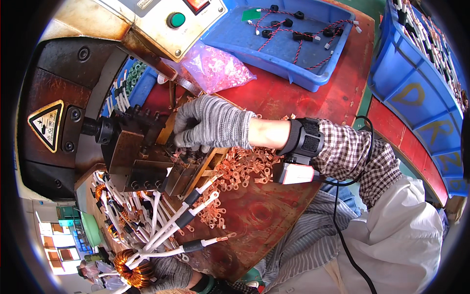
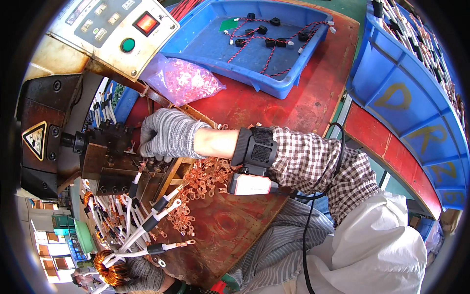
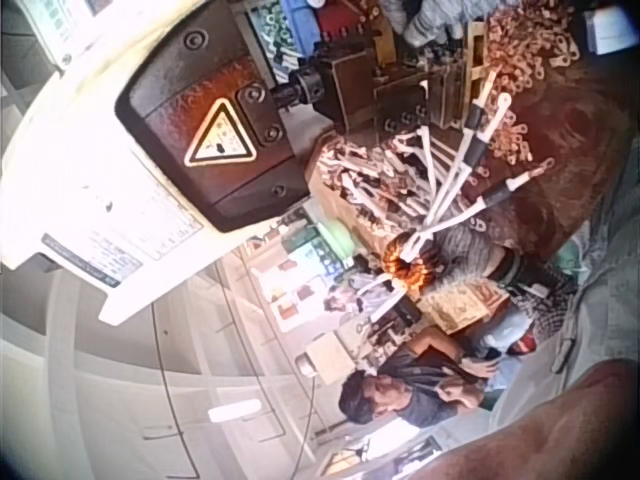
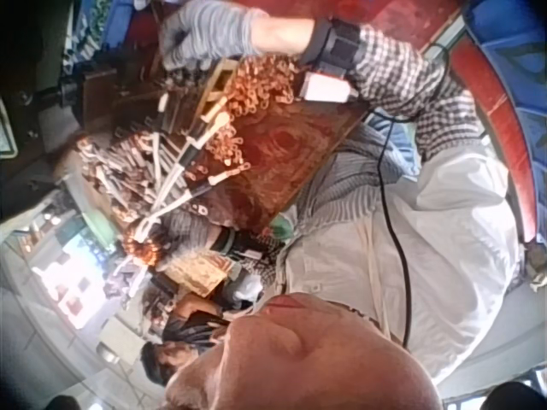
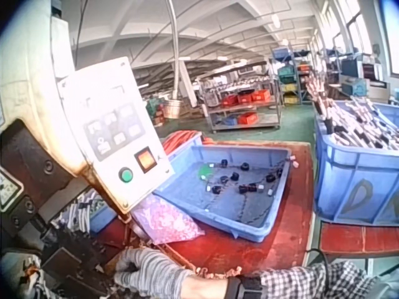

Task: Use an industrial crimping machine and wire cutters to attach terminal connectors to the ends of copper coils.

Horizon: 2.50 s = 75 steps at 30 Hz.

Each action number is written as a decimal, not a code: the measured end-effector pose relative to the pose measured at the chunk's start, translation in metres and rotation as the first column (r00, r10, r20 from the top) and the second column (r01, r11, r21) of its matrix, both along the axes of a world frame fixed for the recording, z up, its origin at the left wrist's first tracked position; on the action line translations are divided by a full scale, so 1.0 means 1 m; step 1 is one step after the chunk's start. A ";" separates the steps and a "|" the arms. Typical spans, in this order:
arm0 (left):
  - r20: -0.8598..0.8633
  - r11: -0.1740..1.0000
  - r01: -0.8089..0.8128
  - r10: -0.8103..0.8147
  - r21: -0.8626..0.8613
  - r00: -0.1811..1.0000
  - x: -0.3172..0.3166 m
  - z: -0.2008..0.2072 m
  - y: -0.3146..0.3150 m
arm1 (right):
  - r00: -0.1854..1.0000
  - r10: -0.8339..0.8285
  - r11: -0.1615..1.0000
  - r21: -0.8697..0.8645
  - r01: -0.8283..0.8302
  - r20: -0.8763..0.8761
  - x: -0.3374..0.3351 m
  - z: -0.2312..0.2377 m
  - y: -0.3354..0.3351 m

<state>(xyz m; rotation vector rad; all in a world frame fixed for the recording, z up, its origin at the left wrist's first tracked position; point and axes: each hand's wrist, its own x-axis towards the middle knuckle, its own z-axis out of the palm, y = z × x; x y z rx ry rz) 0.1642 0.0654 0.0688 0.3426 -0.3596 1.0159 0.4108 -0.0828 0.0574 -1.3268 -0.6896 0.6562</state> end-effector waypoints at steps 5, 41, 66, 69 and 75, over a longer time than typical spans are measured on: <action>-0.014 1.000 0.004 -0.004 0.015 1.000 -0.006 0.000 0.002 | 0.984 -0.176 0.979 0.105 0.177 -0.012 0.002 0.000 -0.002; -0.152 0.772 0.240 -0.186 0.588 0.971 -0.055 -0.079 0.097 | 0.672 0.163 0.962 0.034 -0.271 0.723 -0.096 0.013 -0.033; -0.166 0.987 -0.157 0.158 0.018 0.974 -0.061 -0.065 0.088 | 0.907 0.418 0.901 -0.157 -0.405 0.056 -0.133 -0.011 -0.045; -0.108 0.993 -0.078 0.087 0.083 0.990 -0.062 -0.066 0.088 | 0.897 0.431 0.868 -0.229 -0.441 -0.096 -0.134 -0.009 -0.046; -0.057 0.997 -0.024 0.028 0.069 0.998 -0.059 -0.070 0.090 | 0.916 0.364 0.911 -0.141 -0.389 -0.171 -0.139 -0.010 -0.039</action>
